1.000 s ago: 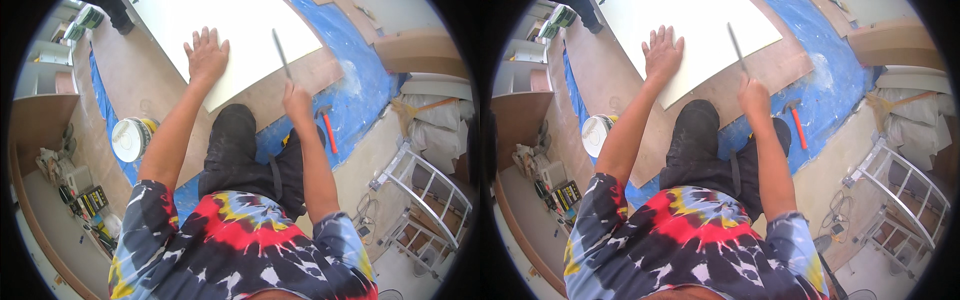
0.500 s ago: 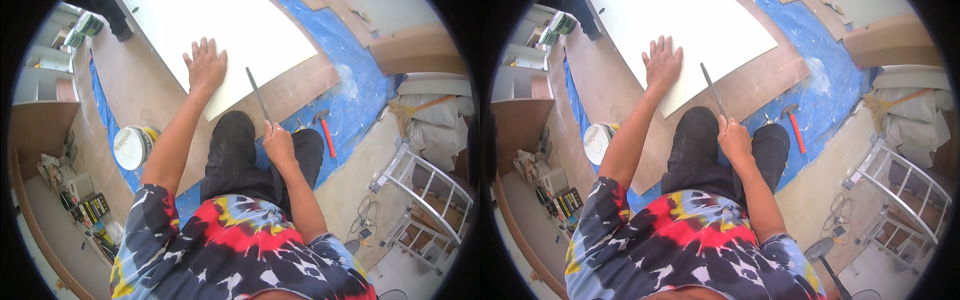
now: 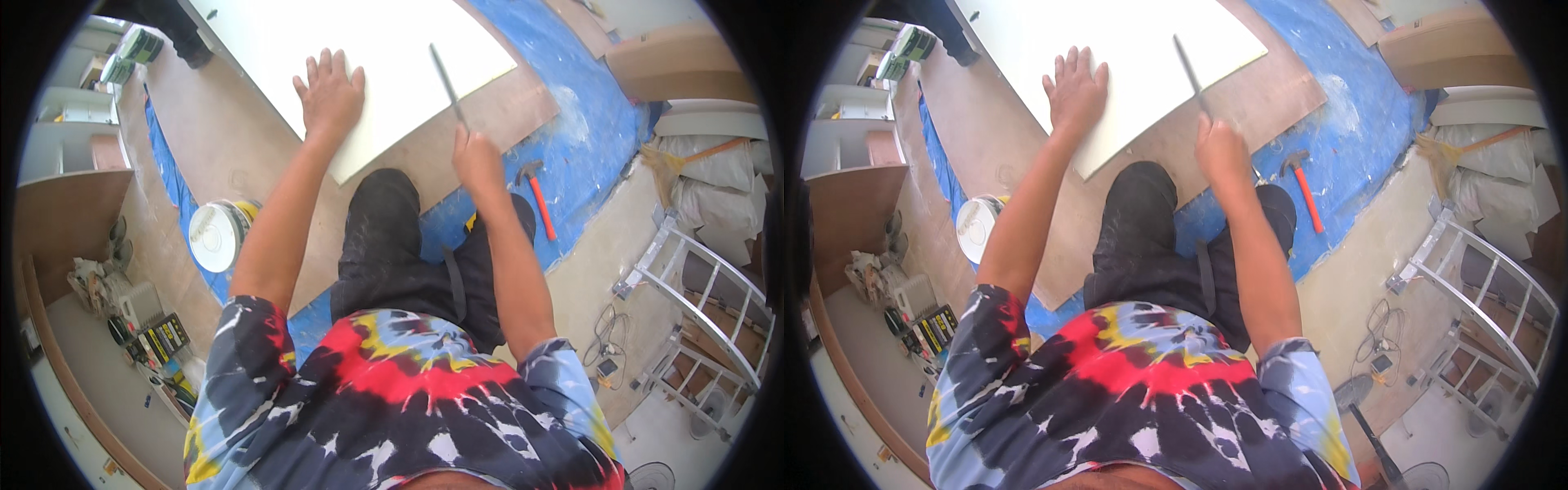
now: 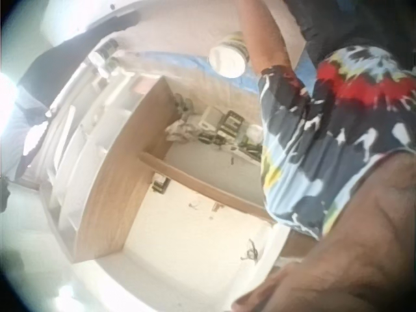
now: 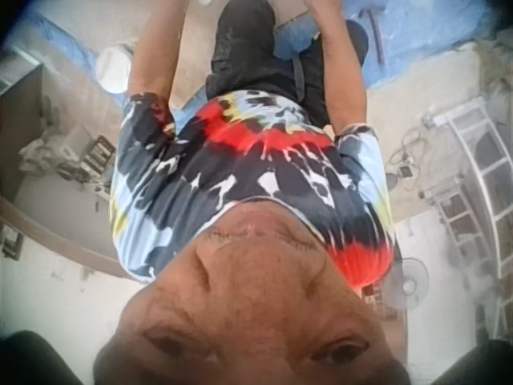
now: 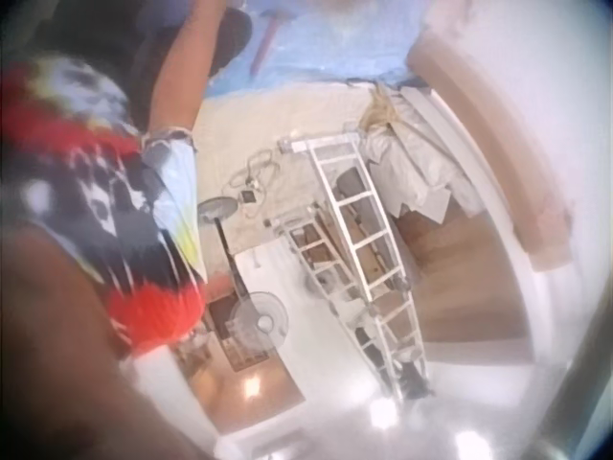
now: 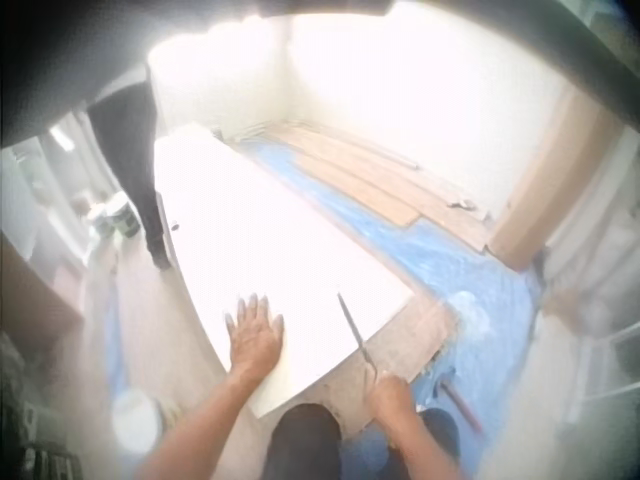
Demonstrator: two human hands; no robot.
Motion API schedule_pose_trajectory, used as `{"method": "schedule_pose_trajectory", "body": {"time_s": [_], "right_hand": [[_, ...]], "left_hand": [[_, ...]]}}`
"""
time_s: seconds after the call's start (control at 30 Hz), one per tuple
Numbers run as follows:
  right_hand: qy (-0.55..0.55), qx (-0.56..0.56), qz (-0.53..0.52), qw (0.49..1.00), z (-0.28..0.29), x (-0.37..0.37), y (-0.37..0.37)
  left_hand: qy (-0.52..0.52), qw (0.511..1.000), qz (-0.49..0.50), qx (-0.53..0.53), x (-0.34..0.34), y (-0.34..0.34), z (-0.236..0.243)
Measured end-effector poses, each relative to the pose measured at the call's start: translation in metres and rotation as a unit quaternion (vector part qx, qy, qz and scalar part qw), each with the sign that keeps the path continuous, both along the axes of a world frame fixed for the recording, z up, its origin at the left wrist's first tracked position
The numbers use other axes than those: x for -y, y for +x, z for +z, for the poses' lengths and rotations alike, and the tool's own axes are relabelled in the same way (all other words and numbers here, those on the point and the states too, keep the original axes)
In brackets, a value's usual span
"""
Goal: The person trims the edge of a white cabinet door using a utility knife and a metal file. They scrape away excess material along the edge and then smooth the surface with the file.
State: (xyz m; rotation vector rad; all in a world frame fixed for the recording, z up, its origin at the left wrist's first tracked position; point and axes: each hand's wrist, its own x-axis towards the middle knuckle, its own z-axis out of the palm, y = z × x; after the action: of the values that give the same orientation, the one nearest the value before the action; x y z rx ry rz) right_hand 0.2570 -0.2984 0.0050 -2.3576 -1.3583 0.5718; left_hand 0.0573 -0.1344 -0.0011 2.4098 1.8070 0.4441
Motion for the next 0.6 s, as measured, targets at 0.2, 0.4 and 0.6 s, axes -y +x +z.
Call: {"method": "schedule_pose_trajectory", "body": {"time_s": [0.2,0.4,0.6], "right_hand": [[-0.145,-0.241,0.215,0.935,0.015,0.156,-0.102],[0.081,-0.253,-0.088,0.960,0.067,0.167,-0.029],[0.267,-0.309,-0.237,0.881,0.051,0.174,0.032]], "left_hand": [[-0.019,0.999,0.010,-0.028,-0.003,-0.005,0.001],[-0.041,0.977,-0.167,-0.123,0.036,0.004,0.007],[-0.246,0.883,-0.399,-0.014,0.141,0.114,0.015]]}}
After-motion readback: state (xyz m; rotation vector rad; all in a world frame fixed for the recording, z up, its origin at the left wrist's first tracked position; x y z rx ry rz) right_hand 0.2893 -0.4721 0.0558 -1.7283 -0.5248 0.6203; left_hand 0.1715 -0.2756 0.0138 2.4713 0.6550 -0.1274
